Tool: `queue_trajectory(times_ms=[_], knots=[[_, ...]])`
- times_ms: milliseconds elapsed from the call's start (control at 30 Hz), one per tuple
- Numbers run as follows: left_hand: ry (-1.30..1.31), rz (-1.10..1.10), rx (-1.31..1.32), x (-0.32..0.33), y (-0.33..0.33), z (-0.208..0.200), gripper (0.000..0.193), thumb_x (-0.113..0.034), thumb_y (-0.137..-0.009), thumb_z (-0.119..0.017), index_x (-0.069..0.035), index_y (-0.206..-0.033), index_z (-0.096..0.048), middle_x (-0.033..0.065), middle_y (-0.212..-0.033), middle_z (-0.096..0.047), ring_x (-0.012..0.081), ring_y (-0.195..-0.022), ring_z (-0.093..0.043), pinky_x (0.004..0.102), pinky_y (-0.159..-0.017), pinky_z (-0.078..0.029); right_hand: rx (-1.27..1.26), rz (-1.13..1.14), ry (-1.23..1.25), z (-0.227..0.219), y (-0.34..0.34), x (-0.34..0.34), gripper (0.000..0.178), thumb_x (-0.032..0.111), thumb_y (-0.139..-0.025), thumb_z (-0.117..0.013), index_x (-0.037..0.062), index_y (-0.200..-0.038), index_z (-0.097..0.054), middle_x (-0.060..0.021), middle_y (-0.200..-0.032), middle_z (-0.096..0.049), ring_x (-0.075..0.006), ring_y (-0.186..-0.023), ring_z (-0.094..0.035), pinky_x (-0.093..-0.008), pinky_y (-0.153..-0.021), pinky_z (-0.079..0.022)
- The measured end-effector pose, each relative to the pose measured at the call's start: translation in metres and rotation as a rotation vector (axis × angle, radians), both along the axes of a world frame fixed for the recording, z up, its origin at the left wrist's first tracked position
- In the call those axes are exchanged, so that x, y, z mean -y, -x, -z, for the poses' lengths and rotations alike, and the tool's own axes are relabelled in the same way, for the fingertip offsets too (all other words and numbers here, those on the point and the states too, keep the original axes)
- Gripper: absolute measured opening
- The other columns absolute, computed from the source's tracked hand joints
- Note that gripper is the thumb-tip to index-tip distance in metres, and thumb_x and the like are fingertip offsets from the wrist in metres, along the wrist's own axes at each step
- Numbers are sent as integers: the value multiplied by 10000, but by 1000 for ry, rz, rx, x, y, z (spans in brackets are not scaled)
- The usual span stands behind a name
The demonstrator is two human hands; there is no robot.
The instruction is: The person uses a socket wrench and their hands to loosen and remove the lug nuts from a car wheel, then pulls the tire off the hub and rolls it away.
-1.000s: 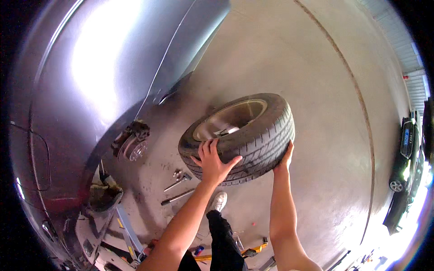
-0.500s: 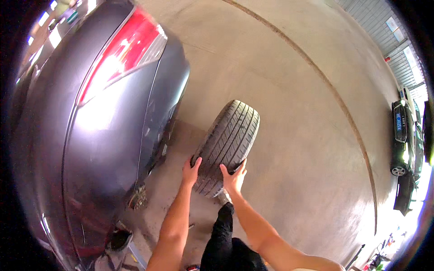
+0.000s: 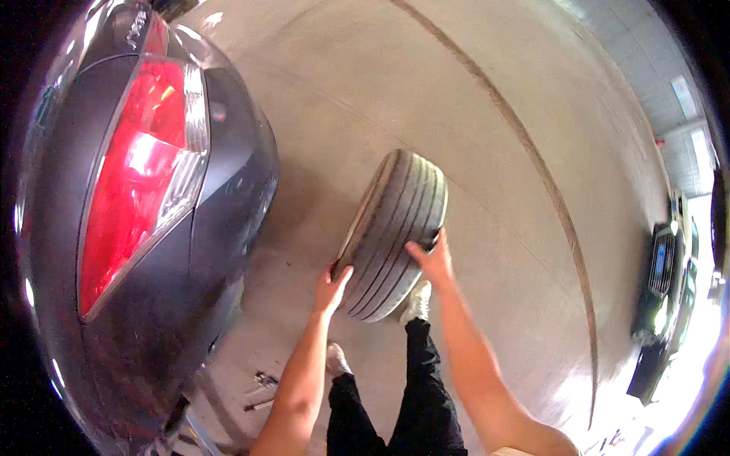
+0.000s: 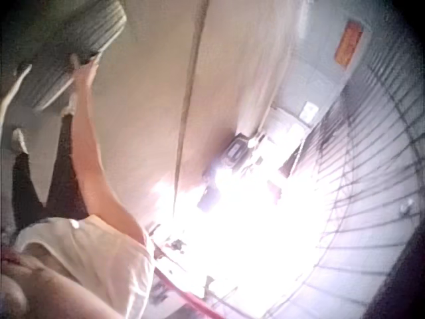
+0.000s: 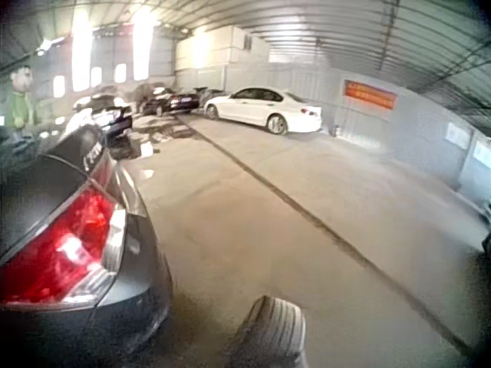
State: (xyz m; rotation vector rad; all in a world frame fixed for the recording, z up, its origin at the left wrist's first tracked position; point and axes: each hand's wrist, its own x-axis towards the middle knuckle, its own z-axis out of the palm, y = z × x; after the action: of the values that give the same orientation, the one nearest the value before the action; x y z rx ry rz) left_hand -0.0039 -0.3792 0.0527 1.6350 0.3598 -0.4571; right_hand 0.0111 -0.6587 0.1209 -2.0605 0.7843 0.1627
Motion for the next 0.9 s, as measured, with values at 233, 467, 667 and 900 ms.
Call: queue_trajectory(times_ms=[233, 467, 667, 900], knots=[[-462, -84, 197, 91, 80, -65, 912, -590, -842, -757, -43, -1503, -448, 210, -1496, -467, 395, -1411, -387, 593, -1174, -264, -46, 191, -698, 53, 36, 124, 973, 565, -920, -715, 111, -1622, -217, -160, -1595, -401, -335, -1354, -509, -576, -1097, -410], [-330, -132, 126, 51, 162, -1, 750, -473, -842, -805, -57, -1407, -540, 170, -1394, -572, 370, -1324, -492, 538, -1117, -359, -185, 262, -618, 73, 110, 92, 821, 605, -981, -613, 111, -1582, -351, -109, -1565, -453, -307, -1352, -528, -528, -1109, -434], [-434, 8, 203, 122, 57, -54, 724, -427, -816, -831, -84, -1394, -561, 134, -1371, -574, 336, -1310, -505, 509, -1091, -379, -218, 154, -740, 52, -64, 168, 836, 662, -972, -577, 77, -1548, -418, -108, -1541, -494, -277, -1375, -518, -476, -1126, -454], [-293, 34, 334, 80, 76, -15, 887, -491, -754, -860, -104, -1464, -498, 164, -1451, -493, 344, -1344, -472, 554, -1121, -343, -230, 75, -752, 54, -97, 147, 972, 754, -948, -509, -27, -1521, -426, -179, -1499, -541, -311, -1315, -584, -478, -1142, -441]])
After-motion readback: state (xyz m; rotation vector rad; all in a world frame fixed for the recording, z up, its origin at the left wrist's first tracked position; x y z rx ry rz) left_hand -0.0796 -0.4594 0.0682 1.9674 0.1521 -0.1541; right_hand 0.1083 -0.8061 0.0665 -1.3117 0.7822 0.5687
